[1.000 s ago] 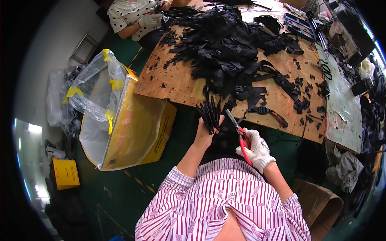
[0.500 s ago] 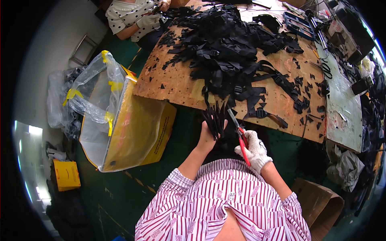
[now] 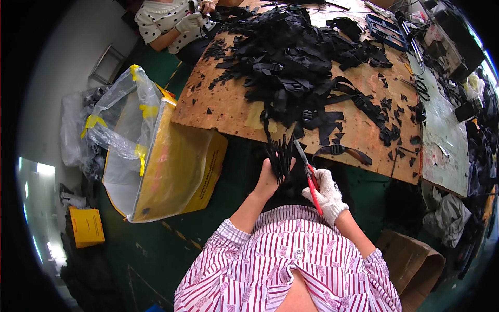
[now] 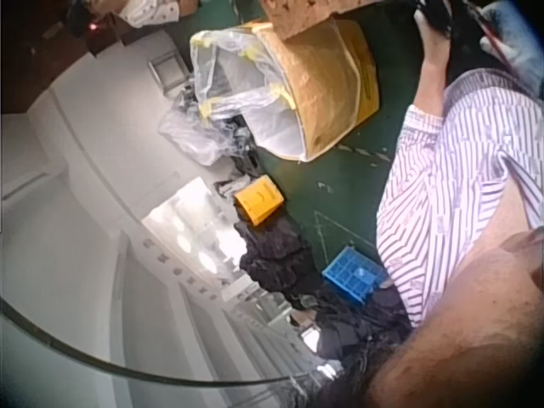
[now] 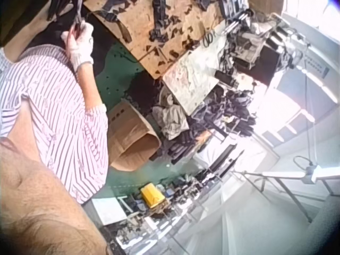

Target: The person uses red-handled scissors to cut black fabric strips into smaller pieces. They hold the fabric in their left hand and cut with their right hand, dropping the cut pieces onto a wooden table.

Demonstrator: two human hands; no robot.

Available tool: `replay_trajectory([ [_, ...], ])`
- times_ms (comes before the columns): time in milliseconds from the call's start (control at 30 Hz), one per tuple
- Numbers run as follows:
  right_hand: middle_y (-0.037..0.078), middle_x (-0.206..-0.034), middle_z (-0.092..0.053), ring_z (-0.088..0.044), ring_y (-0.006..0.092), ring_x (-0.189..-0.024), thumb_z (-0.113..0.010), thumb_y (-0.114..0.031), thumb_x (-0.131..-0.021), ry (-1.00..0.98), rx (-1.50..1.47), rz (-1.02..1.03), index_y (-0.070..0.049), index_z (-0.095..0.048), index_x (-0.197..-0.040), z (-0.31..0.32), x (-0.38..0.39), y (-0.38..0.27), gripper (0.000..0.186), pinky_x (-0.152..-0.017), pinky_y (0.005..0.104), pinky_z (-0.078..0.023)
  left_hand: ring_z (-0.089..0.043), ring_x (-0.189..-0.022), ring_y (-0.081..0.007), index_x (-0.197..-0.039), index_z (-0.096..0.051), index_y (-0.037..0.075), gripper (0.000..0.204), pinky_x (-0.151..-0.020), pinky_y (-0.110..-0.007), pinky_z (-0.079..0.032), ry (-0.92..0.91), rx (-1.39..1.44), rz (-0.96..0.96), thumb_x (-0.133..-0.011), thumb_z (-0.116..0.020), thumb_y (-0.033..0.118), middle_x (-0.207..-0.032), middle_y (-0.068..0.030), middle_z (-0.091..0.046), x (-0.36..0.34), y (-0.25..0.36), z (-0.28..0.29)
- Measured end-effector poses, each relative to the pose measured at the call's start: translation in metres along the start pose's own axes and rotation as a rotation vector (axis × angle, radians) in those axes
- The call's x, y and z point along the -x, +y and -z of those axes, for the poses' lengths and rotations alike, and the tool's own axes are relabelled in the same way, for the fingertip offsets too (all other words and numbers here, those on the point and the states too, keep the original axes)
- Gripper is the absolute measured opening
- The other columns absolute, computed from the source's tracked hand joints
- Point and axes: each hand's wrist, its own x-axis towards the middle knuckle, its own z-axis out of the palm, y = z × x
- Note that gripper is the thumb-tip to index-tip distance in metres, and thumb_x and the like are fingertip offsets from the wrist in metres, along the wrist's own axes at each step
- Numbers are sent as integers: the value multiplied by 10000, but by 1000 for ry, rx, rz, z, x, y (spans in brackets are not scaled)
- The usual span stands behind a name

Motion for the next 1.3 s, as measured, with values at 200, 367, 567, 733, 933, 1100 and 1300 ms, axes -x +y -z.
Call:
replay_trajectory([
  [200,83,-833,-533,-512,193,-730,-779,-250,-692,-27,-115,-61,-48,-437,-1032,-6,4,11,523,-690,334,-447,-489,-625,-32,-725,-534,15,146,-768,-233,-488,-39,232,157,-844,-511,-65,-650,15,-493,0,-8,8],
  [367,51,-819,-495,-471,152,-723,-768,-212,-707,-47,-21,-13,-54,-435,-1025,-1,1,5,487,-685,307,-437,-519,-650,-40,-792,-527,37,113,-859,-284,-500,-61,584,300,-861,-482,-40,-685,26,-489,3,-1,9],
  [567,26,-834,-481,-461,119,-734,-761,-192,-716,-63,-237,-18,-54,-442,-1031,-9,5,19,469,-682,281,-432,-441,-642,-41,-828,-589,62,128,-568,-259,-383,-141,231,117,-854,-672,156,-673,59,-494,4,-14,13],
  [733,21,-847,-479,-449,108,-728,-758,-170,-723,-88,-276,-12,-51,-434,-1041,-10,6,15,469,-678,265,-431,-471,-675,-31,-848,-557,53,58,-731,-248,-449,-146,376,211,-850,-609,29,-721,50,-495,4,-12,19],
  [933,15,-800,-472,-458,81,-608,-671,-79,-742,-74,-335,-179,-65,-420,-1024,-2,3,-16,378,-547,233,-429,-549,-677,-60,-882,-563,61,32,-742,-228,-506,-245,434,272,-868,-592,57,-758,22,-549,5,-10,15],
  [1100,30,-669,-469,-436,105,-408,-590,-28,-747,109,-536,-271,-52,-411,-983,16,-14,-10,297,-372,241,-387,-579,-685,-107,-926,-565,61,156,-557,-222,-471,88,335,455,-846,-668,146,-786,-31,-585,21,-21,20],
  [1300,32,-784,-504,-485,88,-500,-687,-33,-750,396,-581,-186,-69,-409,-1018,50,-17,12,388,-398,199,-421,-582,-716,-122,-932,-546,37,271,-619,-282,-498,96,176,294,-850,-673,262,-795,-25,-557,8,16,23],
])
